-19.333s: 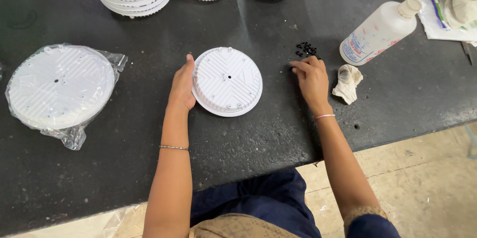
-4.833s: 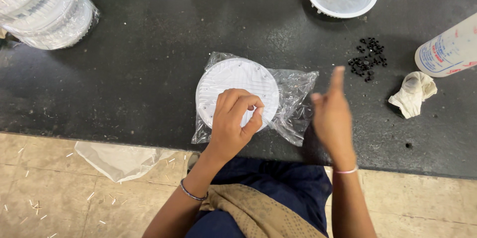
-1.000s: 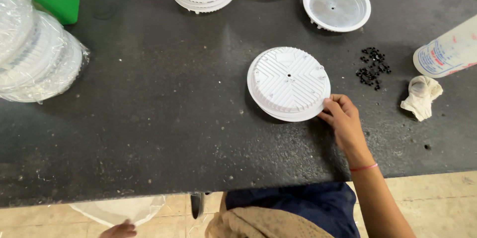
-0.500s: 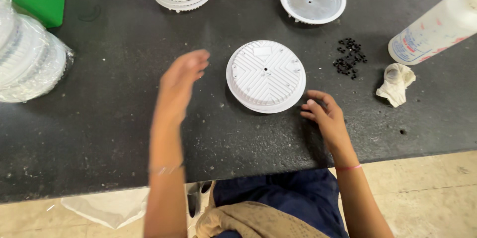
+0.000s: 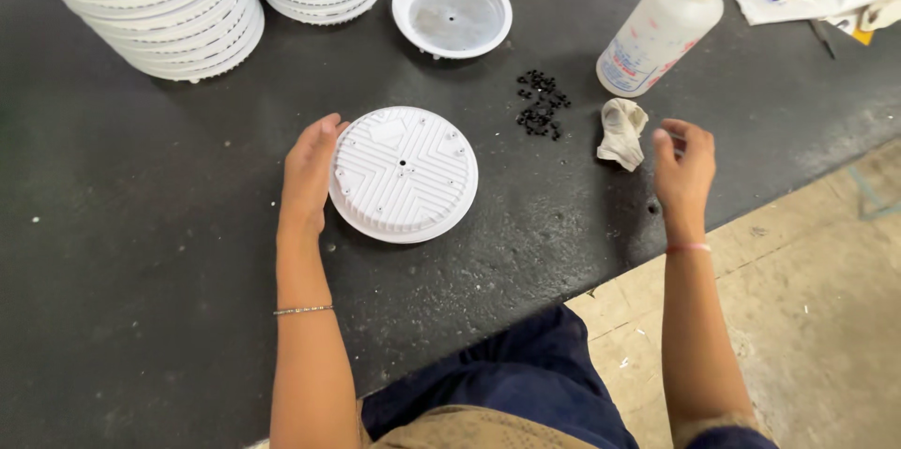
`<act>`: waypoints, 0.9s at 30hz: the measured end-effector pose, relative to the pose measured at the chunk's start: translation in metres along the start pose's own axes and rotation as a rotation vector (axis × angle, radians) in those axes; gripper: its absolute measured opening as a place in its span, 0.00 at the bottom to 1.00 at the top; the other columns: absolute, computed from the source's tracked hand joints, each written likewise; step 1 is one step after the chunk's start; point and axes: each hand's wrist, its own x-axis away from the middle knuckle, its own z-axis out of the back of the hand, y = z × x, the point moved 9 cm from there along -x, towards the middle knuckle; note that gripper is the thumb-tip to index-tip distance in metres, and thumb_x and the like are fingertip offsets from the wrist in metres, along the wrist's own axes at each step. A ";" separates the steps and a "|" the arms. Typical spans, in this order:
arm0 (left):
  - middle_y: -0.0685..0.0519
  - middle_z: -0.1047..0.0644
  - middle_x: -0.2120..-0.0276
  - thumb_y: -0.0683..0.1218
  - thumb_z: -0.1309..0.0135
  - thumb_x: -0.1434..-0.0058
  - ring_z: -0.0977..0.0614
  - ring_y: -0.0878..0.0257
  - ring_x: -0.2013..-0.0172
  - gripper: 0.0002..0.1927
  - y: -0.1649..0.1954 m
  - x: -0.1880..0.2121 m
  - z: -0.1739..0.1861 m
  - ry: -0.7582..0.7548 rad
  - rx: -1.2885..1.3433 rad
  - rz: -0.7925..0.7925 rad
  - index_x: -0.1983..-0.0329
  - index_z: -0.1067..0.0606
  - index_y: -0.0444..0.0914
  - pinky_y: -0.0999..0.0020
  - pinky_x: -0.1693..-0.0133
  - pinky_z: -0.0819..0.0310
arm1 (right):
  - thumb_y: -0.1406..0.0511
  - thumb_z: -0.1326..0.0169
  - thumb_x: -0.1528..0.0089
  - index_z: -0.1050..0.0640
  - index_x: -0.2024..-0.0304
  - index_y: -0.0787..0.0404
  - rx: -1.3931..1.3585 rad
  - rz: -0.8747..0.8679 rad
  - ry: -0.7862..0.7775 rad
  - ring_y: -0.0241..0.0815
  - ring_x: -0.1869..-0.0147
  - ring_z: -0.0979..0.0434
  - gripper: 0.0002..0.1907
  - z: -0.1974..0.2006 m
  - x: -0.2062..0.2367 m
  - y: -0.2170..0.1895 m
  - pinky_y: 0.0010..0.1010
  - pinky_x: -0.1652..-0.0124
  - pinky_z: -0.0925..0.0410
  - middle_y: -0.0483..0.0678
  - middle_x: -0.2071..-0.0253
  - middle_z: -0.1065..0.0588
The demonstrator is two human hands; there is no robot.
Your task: The person inserts small black plastic pieces into holes on white circular plastic parts, wipes the parts with a cloth, and stacks them. The person also unwraps a plastic-wrapped part and places it on the table.
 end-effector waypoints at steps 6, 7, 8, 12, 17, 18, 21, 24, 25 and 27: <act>0.43 0.23 0.40 0.58 0.50 0.31 0.22 0.59 0.40 0.32 0.011 0.006 -0.009 0.011 -0.003 0.020 0.35 0.31 0.31 0.67 0.39 0.33 | 0.58 0.31 0.39 0.18 0.56 0.66 0.248 0.141 -0.015 0.60 0.47 0.26 0.19 -0.044 -0.016 0.022 0.46 0.48 0.32 0.61 0.51 0.25; 0.44 0.23 0.41 0.58 0.50 0.31 0.22 0.59 0.40 0.31 0.009 0.006 -0.009 0.009 -0.006 0.016 0.35 0.30 0.31 0.67 0.39 0.32 | 0.58 0.30 0.41 0.18 0.58 0.65 0.276 0.166 0.003 0.60 0.47 0.26 0.18 -0.047 -0.014 0.019 0.46 0.48 0.32 0.60 0.50 0.24; 0.44 0.23 0.41 0.58 0.49 0.31 0.22 0.59 0.40 0.31 0.007 0.006 -0.007 0.011 -0.011 0.014 0.35 0.30 0.31 0.67 0.39 0.32 | 0.59 0.30 0.42 0.17 0.60 0.64 0.302 0.192 0.015 0.59 0.46 0.26 0.17 -0.049 -0.012 0.014 0.46 0.48 0.31 0.60 0.50 0.24; 0.45 0.21 0.44 0.57 0.48 0.30 0.21 0.59 0.44 0.28 0.002 0.003 0.004 0.081 -0.091 -0.103 0.38 0.27 0.32 0.66 0.43 0.30 | 0.62 0.32 0.38 0.19 0.61 0.66 0.020 0.100 -0.008 0.50 0.47 0.22 0.13 -0.049 -0.012 -0.003 0.37 0.51 0.29 0.56 0.49 0.22; 0.44 0.19 0.47 0.61 0.50 0.33 0.18 0.58 0.49 0.30 -0.009 0.001 0.025 0.180 -0.033 -0.034 0.40 0.26 0.33 0.66 0.46 0.26 | 0.65 0.43 0.33 0.22 0.55 0.63 -0.956 -0.518 -0.619 0.35 0.59 0.22 0.08 -0.113 0.042 -0.052 0.25 0.60 0.30 0.45 0.60 0.21; 0.44 0.19 0.48 0.61 0.51 0.32 0.18 0.58 0.49 0.31 -0.008 0.002 0.026 0.180 -0.012 -0.026 0.40 0.27 0.32 0.65 0.46 0.25 | 0.66 0.46 0.35 0.22 0.55 0.61 -1.018 -0.582 -0.733 0.33 0.60 0.21 0.08 -0.125 0.064 -0.072 0.24 0.62 0.30 0.43 0.61 0.20; 0.42 0.19 0.49 0.63 0.53 0.32 0.16 0.57 0.49 0.33 -0.009 0.001 0.029 0.178 0.042 0.007 0.40 0.27 0.31 0.65 0.47 0.24 | 0.66 0.43 0.29 0.22 0.53 0.65 -0.990 -0.538 -0.870 0.38 0.55 0.24 0.07 -0.142 0.108 -0.129 0.29 0.55 0.31 0.50 0.56 0.23; 0.41 0.18 0.52 0.64 0.54 0.32 0.16 0.56 0.51 0.32 -0.020 0.002 0.040 0.224 0.034 0.090 0.42 0.26 0.32 0.64 0.49 0.23 | 0.66 0.40 0.35 0.26 0.61 0.64 -0.853 -0.229 -0.888 0.38 0.38 0.27 0.09 -0.141 0.127 -0.189 0.30 0.42 0.33 0.49 0.31 0.28; 0.42 0.18 0.53 0.64 0.54 0.33 0.16 0.56 0.53 0.32 -0.027 0.002 0.046 0.249 0.006 0.132 0.43 0.25 0.32 0.64 0.51 0.22 | 0.66 0.40 0.36 0.27 0.61 0.64 -0.700 -0.094 -0.867 0.40 0.35 0.28 0.10 -0.138 0.130 -0.205 0.31 0.39 0.36 0.51 0.31 0.28; 0.41 0.18 0.56 0.63 0.54 0.30 0.18 0.59 0.57 0.32 -0.036 -0.001 0.062 0.278 -0.038 0.144 0.47 0.23 0.29 0.63 0.53 0.23 | 0.64 0.39 0.38 0.27 0.61 0.65 -0.388 0.164 -0.795 0.44 0.29 0.32 0.12 -0.129 0.134 -0.232 0.35 0.35 0.41 0.56 0.32 0.28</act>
